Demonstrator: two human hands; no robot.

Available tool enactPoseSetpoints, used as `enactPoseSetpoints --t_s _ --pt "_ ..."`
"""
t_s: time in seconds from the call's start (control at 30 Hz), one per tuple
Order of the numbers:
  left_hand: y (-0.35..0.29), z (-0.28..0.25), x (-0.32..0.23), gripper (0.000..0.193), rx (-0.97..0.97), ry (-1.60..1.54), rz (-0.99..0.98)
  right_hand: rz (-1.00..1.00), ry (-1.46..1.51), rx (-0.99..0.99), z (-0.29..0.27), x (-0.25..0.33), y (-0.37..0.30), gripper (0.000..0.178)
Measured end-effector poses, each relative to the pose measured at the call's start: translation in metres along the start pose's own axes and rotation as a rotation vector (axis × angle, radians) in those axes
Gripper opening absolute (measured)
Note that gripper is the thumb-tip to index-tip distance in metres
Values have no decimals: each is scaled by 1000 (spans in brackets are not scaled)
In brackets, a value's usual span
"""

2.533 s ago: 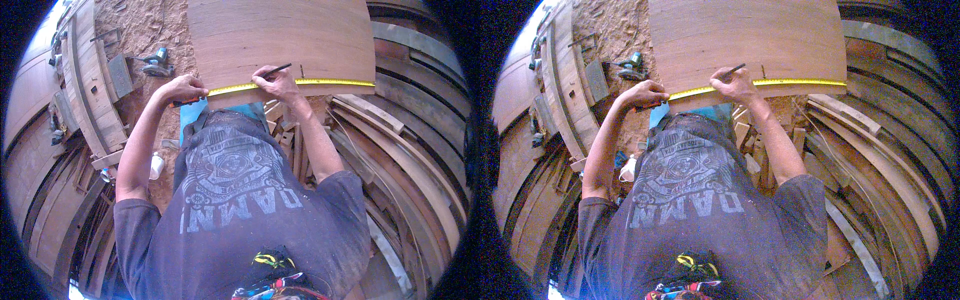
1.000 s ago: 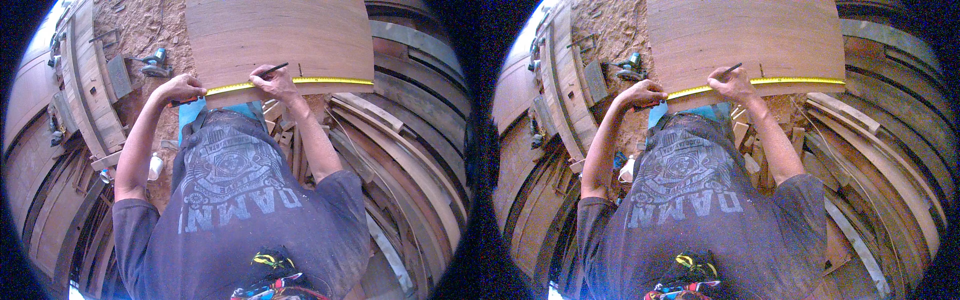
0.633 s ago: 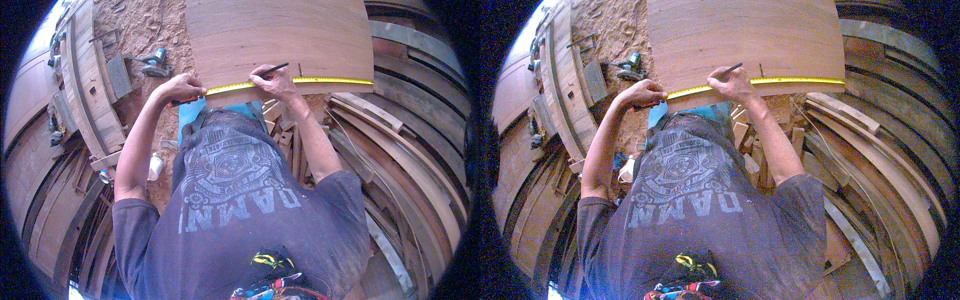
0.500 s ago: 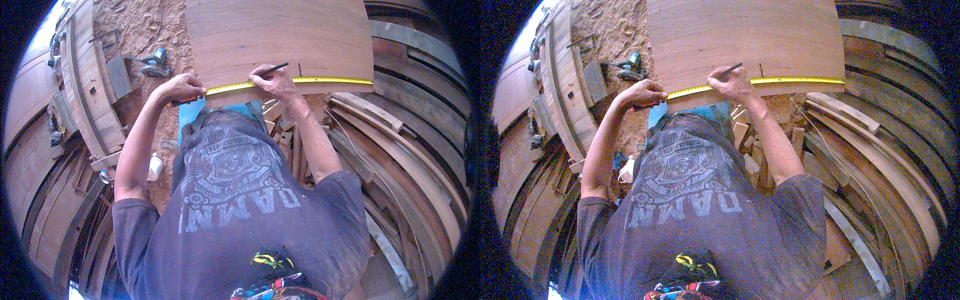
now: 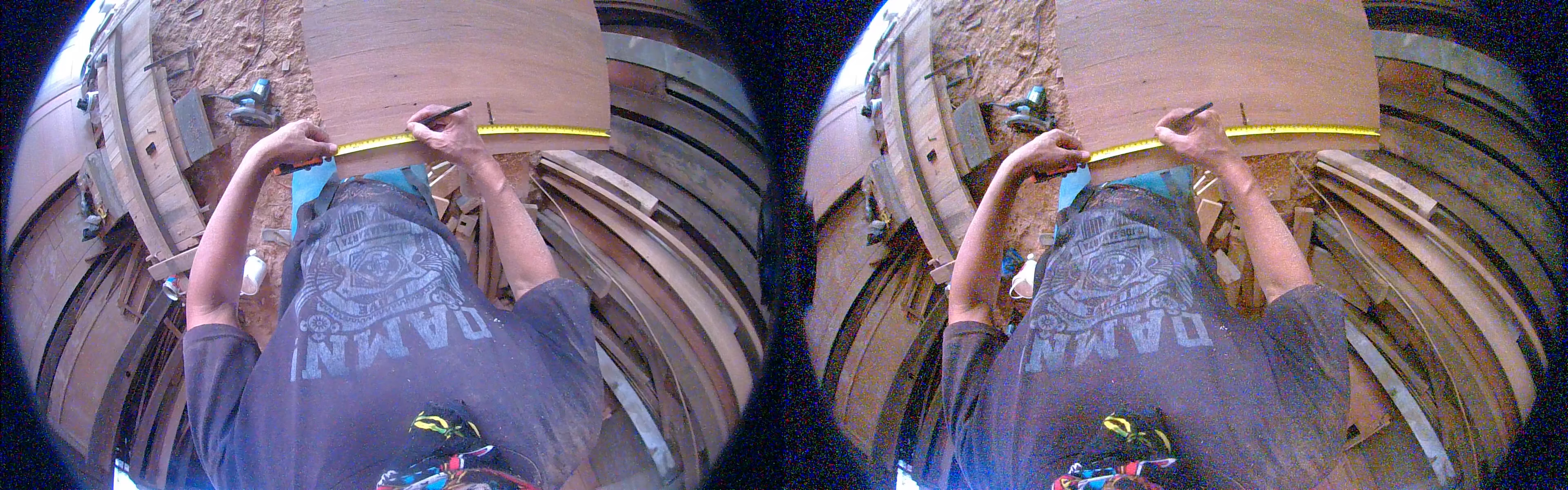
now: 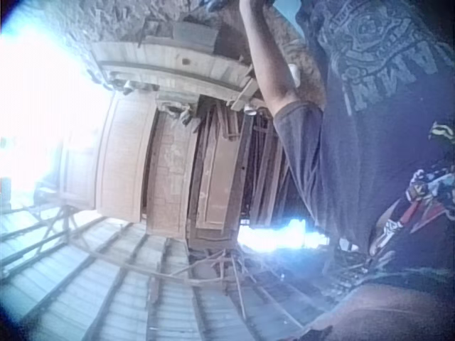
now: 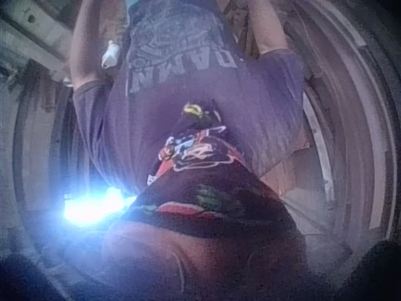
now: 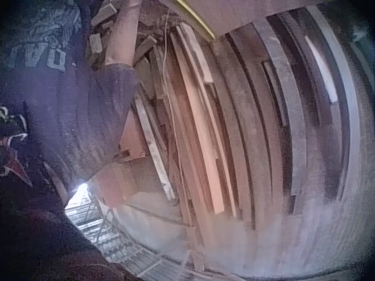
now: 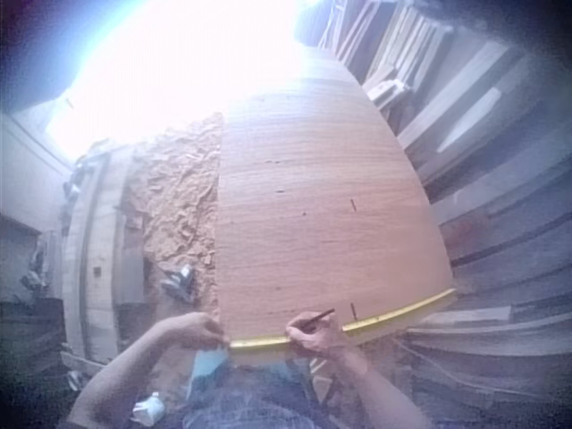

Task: The person measures a large wooden board using a tape measure and marks it with a pencil. They reposition the board and repeat the measuring and marking process multiple times.

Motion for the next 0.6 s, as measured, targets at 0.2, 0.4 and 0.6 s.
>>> enactPoseSetpoints --t_s 0.2,0.4,0.6 --pt "-3 -3 -6 42 33 17 -15 27 -18 39 -1 5 0 14" --pt "0 -2 -1 42 15 26 10 32 13 27 1 2 -1 14" --pt "4 0 6 43 6 26 5 -20 2 -6 0 -1 1 18"
Point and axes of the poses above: each hand's wrist, its own y-axis towards the middle knuckle, its own z-axis out of the palm, x = y × z, the point moved 4 cm from there along y, towards the middle knuckle, and after that the axes turned 6 degrees about -x, right-handed, at the moved point
